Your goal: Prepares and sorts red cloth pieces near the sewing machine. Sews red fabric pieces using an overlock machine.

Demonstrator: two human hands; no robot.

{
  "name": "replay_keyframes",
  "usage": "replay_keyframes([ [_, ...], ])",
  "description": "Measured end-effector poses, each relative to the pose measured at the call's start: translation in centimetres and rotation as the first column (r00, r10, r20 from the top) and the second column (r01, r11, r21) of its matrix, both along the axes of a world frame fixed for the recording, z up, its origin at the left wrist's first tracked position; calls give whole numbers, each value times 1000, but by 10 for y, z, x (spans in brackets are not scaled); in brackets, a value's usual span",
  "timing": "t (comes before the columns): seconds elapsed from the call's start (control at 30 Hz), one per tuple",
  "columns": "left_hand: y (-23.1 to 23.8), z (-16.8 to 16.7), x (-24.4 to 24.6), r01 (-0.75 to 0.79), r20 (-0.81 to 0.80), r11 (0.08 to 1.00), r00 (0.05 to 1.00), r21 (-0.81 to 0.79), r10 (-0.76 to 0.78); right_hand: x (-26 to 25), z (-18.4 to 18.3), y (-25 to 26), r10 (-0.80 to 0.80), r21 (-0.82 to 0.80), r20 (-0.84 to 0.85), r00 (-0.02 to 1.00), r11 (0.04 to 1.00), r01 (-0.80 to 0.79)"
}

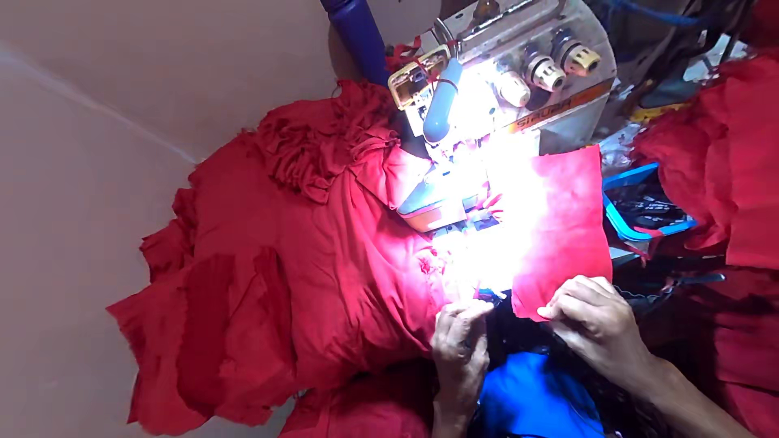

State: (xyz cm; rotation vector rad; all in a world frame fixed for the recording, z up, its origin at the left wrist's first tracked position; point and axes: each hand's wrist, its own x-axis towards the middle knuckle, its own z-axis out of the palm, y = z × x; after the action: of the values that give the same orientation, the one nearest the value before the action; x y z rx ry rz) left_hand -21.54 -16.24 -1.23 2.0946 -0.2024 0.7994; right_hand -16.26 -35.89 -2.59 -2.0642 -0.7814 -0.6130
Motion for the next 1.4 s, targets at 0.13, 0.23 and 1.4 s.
replay_keyframes([
  [0.13,-11,-8,5,167,28,986,986,6,-167,4,10,-7,104,77,-229,968,993,-88],
  [0.23,-15,-20,10,222,43,967,973,126,-229,8,18,-18,172,135,-367,914,982,-130],
  [1.4,-54,103,134,354,-152,726,835,-590,-530,60,101,-14,54,451,-69,996,892,-17],
])
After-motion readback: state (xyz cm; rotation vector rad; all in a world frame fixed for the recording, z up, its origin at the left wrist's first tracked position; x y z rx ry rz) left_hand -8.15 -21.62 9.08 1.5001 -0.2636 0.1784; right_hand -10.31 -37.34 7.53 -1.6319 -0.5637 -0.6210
